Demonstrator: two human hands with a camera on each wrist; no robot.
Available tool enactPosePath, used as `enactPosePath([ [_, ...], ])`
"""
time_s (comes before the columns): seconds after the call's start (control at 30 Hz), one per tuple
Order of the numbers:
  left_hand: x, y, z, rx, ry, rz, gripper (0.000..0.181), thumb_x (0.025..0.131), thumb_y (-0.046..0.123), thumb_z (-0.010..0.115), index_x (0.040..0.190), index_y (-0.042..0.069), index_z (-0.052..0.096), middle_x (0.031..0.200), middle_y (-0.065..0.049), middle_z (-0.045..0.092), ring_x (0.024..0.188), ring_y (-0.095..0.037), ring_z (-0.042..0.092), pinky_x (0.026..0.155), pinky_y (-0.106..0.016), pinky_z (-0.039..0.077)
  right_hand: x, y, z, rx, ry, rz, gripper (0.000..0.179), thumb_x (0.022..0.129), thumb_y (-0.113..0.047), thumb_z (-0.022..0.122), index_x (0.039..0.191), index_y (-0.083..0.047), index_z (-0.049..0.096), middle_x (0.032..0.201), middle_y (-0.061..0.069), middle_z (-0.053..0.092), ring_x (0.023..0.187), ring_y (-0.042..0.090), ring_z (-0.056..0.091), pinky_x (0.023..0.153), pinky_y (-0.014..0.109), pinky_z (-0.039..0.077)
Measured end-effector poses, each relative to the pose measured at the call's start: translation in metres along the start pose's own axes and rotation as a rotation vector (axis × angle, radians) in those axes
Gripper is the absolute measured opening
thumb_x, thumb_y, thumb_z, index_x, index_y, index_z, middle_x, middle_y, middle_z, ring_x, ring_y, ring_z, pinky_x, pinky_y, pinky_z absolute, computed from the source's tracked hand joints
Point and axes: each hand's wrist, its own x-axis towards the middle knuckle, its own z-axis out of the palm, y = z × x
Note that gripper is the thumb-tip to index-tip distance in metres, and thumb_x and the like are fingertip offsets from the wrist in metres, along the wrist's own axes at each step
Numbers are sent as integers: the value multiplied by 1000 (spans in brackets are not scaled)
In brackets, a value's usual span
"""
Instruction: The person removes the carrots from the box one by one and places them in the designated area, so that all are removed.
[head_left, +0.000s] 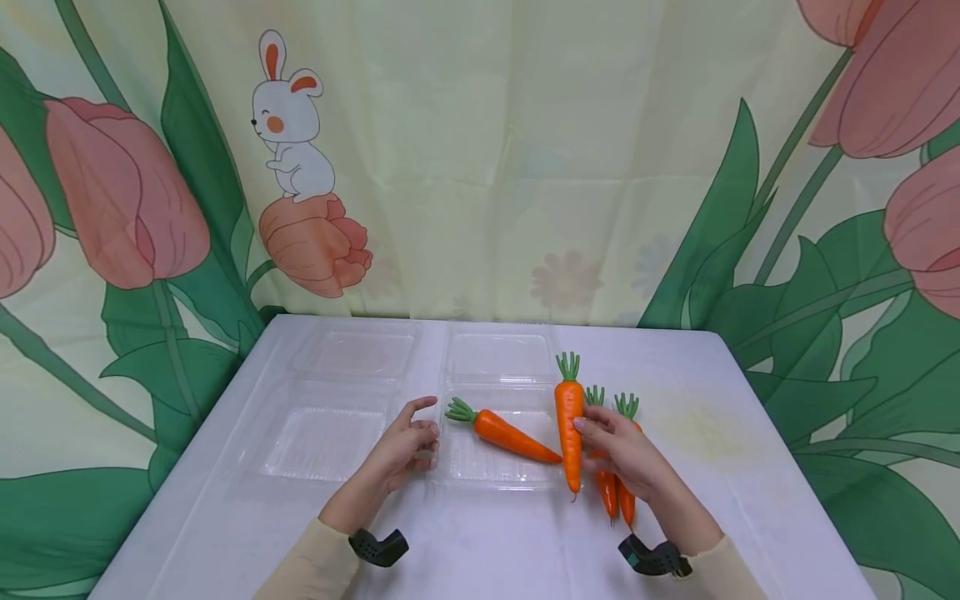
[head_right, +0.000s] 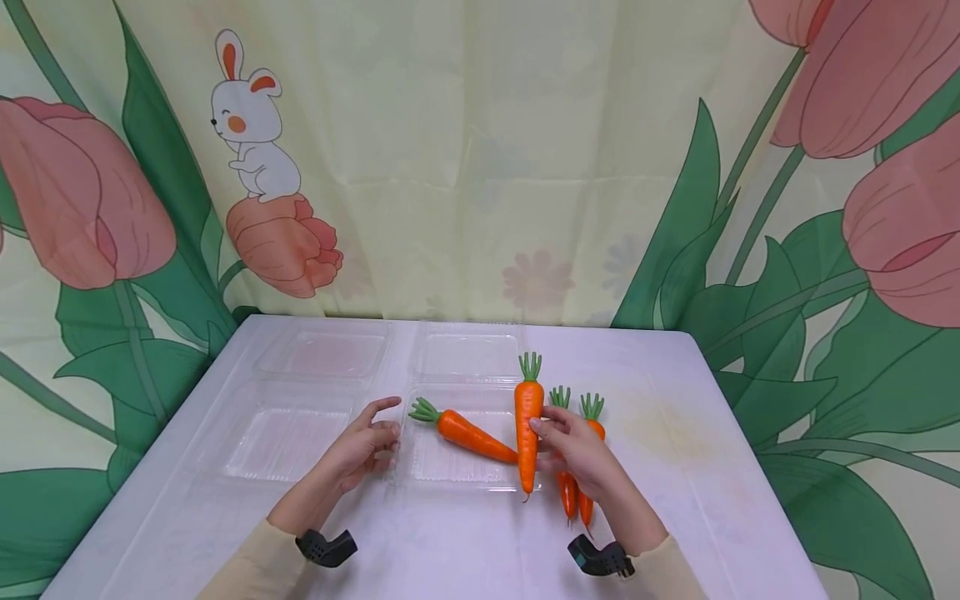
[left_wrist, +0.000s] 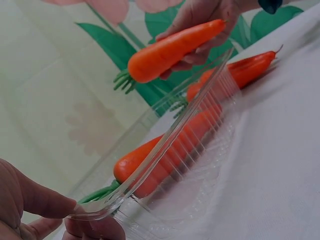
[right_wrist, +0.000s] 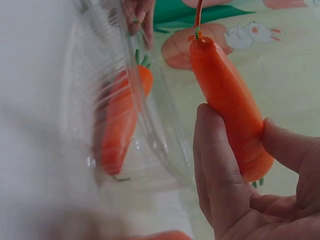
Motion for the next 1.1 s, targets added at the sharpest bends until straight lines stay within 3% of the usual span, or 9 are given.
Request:
enactPosePath([
  [0.23, 1, -2, 2, 1, -4, 3, 61, 99, 1, 55, 155, 17, 37, 94, -5, 54, 75, -19, 56, 57, -27, 48, -13, 14, -19, 16, 21, 21, 70, 105, -32, 59, 155, 6, 30, 142, 29, 51, 109, 27, 67, 85, 41, 63],
  [0.73, -2, 1, 1, 18, 1, -3, 61, 100, 3, 55, 156, 18, 35, 98, -6, 54, 76, -19, 56, 58, -28, 48, -43, 39, -77, -103, 157, 109, 74, 106, -37, 56, 155, 10, 26, 140, 30, 52, 103, 19, 68, 82, 40, 63],
  [1.1, -2, 2, 2, 20, 11, -10, 61, 100, 2, 55, 155, 18, 36, 98, -6, 54, 76, -19, 56, 57, -28, 48, -41, 63, -93, -194, 252, 200, 82, 103, -43, 61, 151, 15, 27, 122, 26, 63, 91, 19, 71, 77, 37, 63],
])
